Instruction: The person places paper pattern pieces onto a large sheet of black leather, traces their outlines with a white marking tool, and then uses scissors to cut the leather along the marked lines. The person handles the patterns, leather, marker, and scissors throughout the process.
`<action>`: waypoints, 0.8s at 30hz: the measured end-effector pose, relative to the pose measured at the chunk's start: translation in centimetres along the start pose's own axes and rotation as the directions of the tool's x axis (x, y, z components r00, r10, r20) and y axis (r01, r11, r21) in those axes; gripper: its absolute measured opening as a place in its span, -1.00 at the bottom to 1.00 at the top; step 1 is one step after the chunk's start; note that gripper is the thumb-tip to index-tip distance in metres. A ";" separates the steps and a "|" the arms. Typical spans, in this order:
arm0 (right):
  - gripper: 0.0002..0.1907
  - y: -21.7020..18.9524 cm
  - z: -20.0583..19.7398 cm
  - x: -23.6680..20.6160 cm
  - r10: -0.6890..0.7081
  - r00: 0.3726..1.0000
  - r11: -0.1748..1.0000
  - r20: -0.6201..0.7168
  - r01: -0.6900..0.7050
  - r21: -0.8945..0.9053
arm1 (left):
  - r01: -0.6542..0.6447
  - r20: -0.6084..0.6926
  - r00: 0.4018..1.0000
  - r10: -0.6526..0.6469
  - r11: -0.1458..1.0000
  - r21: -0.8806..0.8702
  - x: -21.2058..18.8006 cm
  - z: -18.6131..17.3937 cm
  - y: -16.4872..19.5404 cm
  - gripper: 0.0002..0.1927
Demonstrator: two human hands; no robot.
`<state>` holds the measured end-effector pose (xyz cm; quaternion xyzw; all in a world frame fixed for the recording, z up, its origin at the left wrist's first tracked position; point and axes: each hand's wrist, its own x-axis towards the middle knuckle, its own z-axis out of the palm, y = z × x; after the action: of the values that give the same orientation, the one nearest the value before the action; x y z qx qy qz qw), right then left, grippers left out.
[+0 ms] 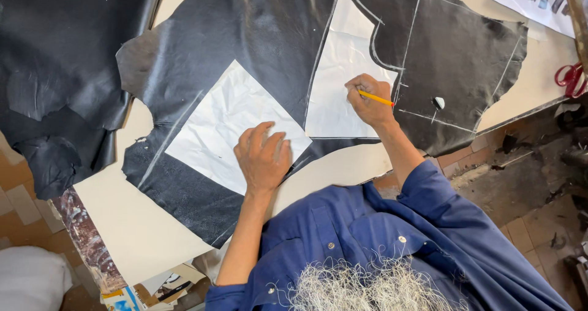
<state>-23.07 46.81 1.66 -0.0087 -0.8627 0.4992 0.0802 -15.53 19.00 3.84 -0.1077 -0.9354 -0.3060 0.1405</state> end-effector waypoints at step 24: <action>-0.88 0.0 0.7 0.4 0.107 0.989 0.993 -0.102 -0.101 0.066 | 0.353 -0.251 0.922 -0.294 0.906 0.232 -5.6 -4.6 -6.8 -0.84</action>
<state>-23.53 46.22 1.31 -0.0776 -0.8401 0.5276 0.0996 -11.30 10.20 1.91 0.1031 -0.9532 -0.2029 0.1991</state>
